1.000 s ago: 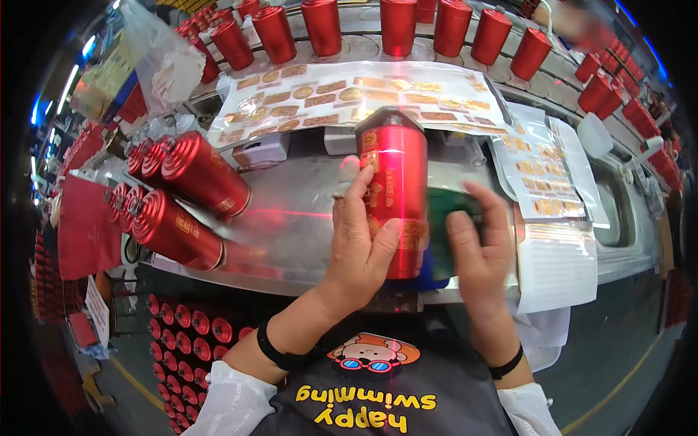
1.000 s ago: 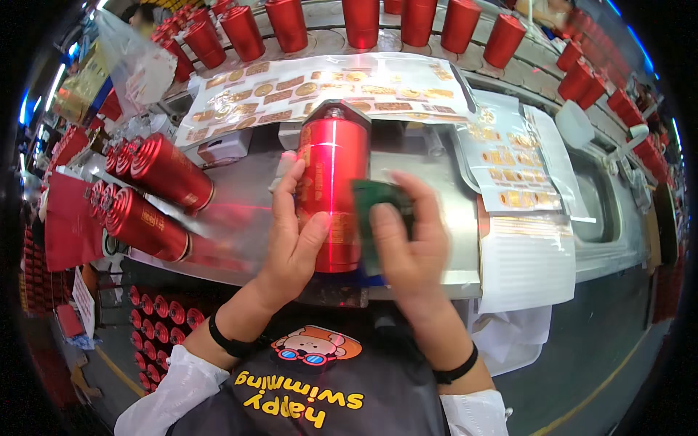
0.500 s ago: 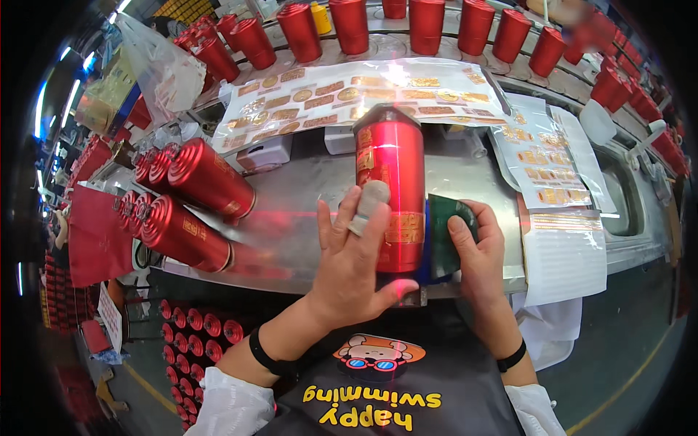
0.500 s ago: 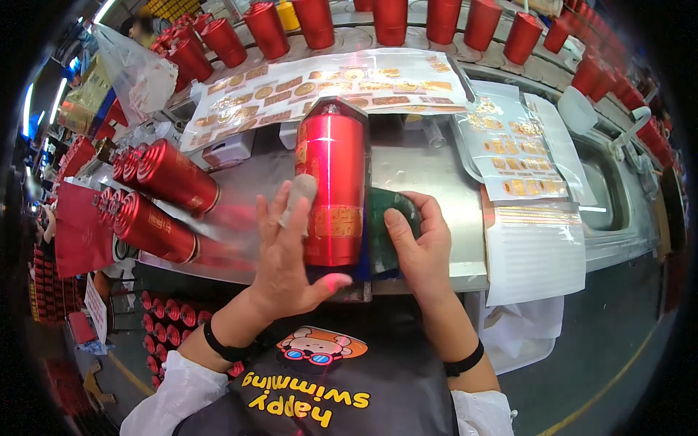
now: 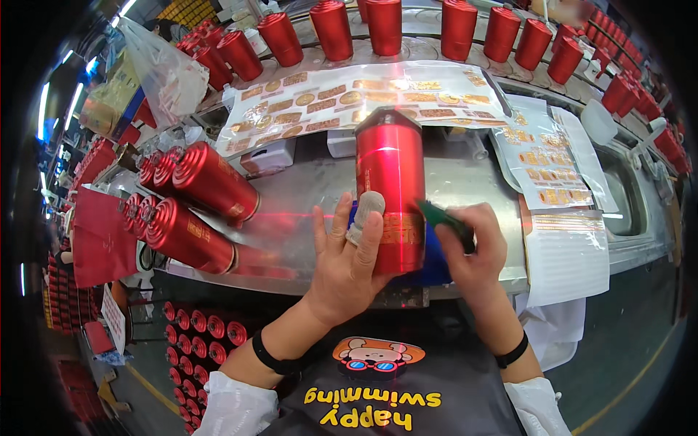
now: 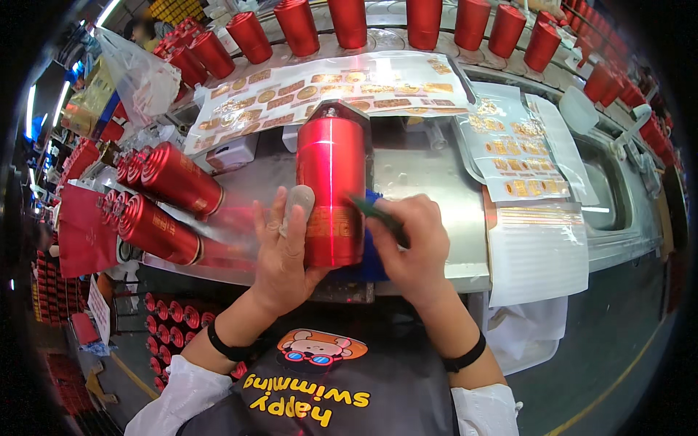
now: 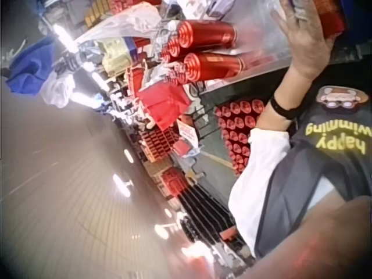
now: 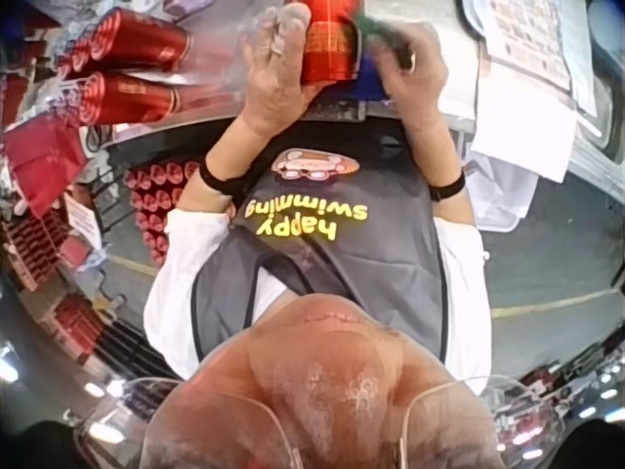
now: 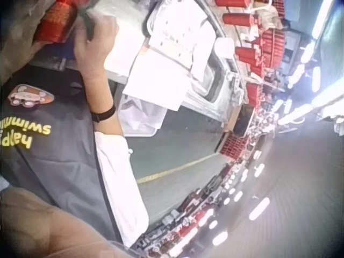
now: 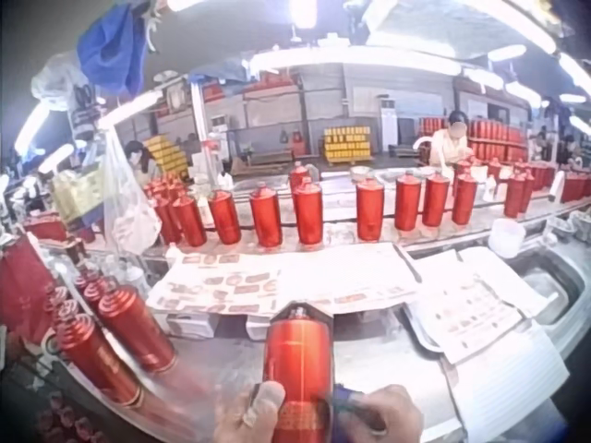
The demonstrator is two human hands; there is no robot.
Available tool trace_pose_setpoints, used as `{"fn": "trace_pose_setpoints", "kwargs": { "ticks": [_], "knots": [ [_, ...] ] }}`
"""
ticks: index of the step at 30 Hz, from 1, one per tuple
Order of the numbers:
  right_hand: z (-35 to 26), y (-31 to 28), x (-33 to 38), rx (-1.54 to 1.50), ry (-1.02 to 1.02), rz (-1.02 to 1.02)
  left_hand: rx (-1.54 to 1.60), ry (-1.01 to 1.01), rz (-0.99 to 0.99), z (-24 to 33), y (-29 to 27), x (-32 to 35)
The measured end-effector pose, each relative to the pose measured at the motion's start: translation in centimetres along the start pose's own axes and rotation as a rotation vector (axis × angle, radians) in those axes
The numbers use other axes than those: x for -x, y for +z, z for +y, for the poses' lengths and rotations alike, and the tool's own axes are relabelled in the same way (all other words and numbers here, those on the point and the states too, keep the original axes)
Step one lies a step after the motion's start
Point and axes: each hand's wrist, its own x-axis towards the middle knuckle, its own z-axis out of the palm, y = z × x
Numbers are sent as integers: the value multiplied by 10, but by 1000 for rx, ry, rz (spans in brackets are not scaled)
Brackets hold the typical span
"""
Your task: Applying decorative gold labels to red metallic thermal bottles on an assembly line.
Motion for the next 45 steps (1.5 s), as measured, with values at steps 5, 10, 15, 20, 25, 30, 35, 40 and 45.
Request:
{"fn": "trace_pose_setpoints", "kwargs": {
  "ticks": [5,10,15,20,25,30,35,40,45],
  "knots": [
    [4,-19,16,-184,32,-37,-179,95,-121,7,-11,-10],
    [15,-12,6,-329,216,47,-336,274,-183,9,-9,-23],
    [-4,-10,-14,146,-262,-8,-137,225,-79,7,-2,-13],
    [-24,-25,-34,-195,-165,-425,131,4,161,-2,-2,5],
    [-22,-22,-48,29,-365,-167,-70,138,53,-11,-12,3],
    [-20,-24,-48,-310,66,-467,-16,165,45,-4,-9,8],
    [-14,-18,-48,-77,-10,-283,37,56,126,-6,-6,16],
    [-18,-19,-52,42,-7,-277,44,131,192,-12,-7,17],
    [-32,-13,-59,-12,-85,-332,139,-162,117,-12,-5,15]
  ]
}}
